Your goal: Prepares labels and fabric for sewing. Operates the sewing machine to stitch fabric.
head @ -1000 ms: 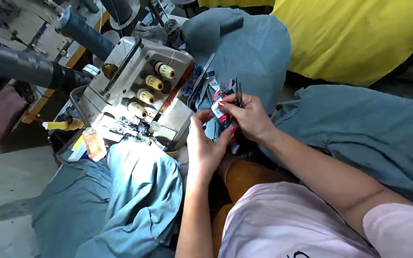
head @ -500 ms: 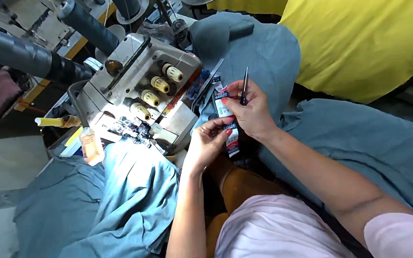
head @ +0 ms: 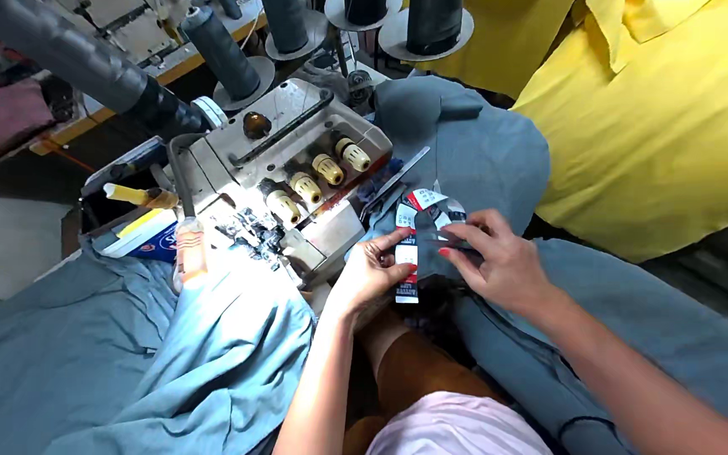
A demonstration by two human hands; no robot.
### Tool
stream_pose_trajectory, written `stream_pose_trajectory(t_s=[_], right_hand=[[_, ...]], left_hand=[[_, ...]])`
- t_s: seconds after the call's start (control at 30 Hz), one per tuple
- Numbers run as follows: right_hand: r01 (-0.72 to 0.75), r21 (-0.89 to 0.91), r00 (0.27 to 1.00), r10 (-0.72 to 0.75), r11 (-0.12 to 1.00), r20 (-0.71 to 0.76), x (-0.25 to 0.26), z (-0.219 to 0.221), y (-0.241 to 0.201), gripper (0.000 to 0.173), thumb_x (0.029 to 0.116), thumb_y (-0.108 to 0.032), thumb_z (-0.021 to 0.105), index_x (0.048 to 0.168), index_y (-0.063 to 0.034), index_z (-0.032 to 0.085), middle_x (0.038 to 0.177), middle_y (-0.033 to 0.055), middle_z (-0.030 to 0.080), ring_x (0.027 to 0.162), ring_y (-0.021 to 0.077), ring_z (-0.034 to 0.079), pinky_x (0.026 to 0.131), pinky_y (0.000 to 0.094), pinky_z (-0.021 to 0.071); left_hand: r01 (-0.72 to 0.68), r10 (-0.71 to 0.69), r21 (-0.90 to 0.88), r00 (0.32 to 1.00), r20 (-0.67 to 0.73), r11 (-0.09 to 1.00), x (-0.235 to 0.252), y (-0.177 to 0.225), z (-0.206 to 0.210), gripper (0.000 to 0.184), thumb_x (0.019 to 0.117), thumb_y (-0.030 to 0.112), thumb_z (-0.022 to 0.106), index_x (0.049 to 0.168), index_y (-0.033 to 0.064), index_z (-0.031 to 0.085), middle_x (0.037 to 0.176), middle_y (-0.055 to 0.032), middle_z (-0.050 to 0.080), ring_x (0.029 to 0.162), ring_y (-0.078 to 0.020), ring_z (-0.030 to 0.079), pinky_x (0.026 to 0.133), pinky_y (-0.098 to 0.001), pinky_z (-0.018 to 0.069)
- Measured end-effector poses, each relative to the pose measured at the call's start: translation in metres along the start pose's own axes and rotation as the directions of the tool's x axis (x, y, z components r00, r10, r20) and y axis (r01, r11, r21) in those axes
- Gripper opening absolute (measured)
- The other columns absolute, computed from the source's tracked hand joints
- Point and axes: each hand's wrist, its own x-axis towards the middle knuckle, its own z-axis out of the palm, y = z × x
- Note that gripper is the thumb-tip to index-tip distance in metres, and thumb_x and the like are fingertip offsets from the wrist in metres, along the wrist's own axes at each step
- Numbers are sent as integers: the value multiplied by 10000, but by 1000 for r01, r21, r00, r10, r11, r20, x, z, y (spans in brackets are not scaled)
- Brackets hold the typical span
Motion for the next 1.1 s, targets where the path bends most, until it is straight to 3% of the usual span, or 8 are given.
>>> stream_pose_trajectory(t_s=[0.1, 0.2, 0.37, 0.47, 0.67, 0.87, 0.97, 1.1], right_hand=[[116, -151, 993, -119, 982, -13, -7, -1, -6, 287, 999, -247, 576, 1034, -34, 764, 901, 206, 691, 677, 345, 687, 512, 445, 534], [193, -261, 980, -197, 946, 10, -9, 8, -8, 301, 1021, -221, 529, 961, -22, 748, 728, 152, 664, 632, 333, 664, 499, 418, 493], [204, -279, 978, -205, 938, 25, -8, 13, -4, 279, 1027, -185, 524, 971, -6, 731, 749, 167, 665, 673, 346, 674, 528, 434, 502], [175, -291, 984, -173, 941, 33, -8, 5, -1, 292, 1029, -183, 508, 970, 15, 715, 750, 190, 656, 667, 380, 670, 516, 464, 497], [216, -306, 976, -215, 927, 35, -11, 7, -8, 271, 1028, -167, 521, 964, 1, 723, 726, 171, 640, 651, 357, 651, 503, 432, 464], [249, -301, 968, -249, 921, 39, -4, 14, -10, 211, 995, -108, 538, 970, 4, 715, 733, 171, 631, 662, 359, 645, 512, 433, 453], [263, -298, 964, -260, 918, 52, -4, 15, -9, 201, 994, -96, 537, 966, 5, 708, 734, 171, 627, 661, 355, 640, 510, 425, 442], [273, -296, 962, -266, 915, 67, -3, 17, -8, 176, 967, -71, 551, 971, 10, 708, 741, 173, 628, 663, 355, 637, 506, 425, 430]], left_hand=[[6, -6, -40, 1000, 16, 999, -1, 0, 0, 520, 873, -67, 707, 1377, -25, 582, 930, -25, 728, 737, -26, 679, 747, -212, 592], [20, -20, -31, 1000, 13, 999, -2, 1, 0, 533, 874, -64, 713, 1387, -8, 583, 927, -19, 731, 708, -16, 665, 724, -205, 585], [-11, 13, -75, 1000, 26, 997, -2, -7, -3, 600, 860, -121, 697, 1429, 9, 557, 1140, -79, 728, 765, -37, 691, 744, -219, 597], [-34, 37, -98, 999, 29, 995, -4, -8, -5, 621, 846, -148, 692, 1432, 2, 550, 1125, -77, 734, 750, -41, 693, 733, -217, 599], [-60, 68, -107, 995, 71, 992, 1, -10, 2, 654, 835, -168, 692, 1445, 12, 545, 1225, -95, 704, 767, -54, 698, 735, -225, 602], [-37, 42, -75, 997, 65, 997, 1, -8, 6, 649, 837, -165, 697, 1442, 21, 553, 1206, -92, 706, 672, -27, 646, 666, -197, 572], [-44, 49, -68, 996, 77, 997, 1, -9, 5, 649, 838, -172, 689, 1444, 13, 549, 1282, -95, 675, 693, -22, 648, 682, -194, 575], [-42, 48, -62, 994, 96, 997, 3, -11, 5, 652, 840, -166, 692, 1450, 9, 541, 1258, -101, 689, 709, -41, 671, 692, -208, 586]])
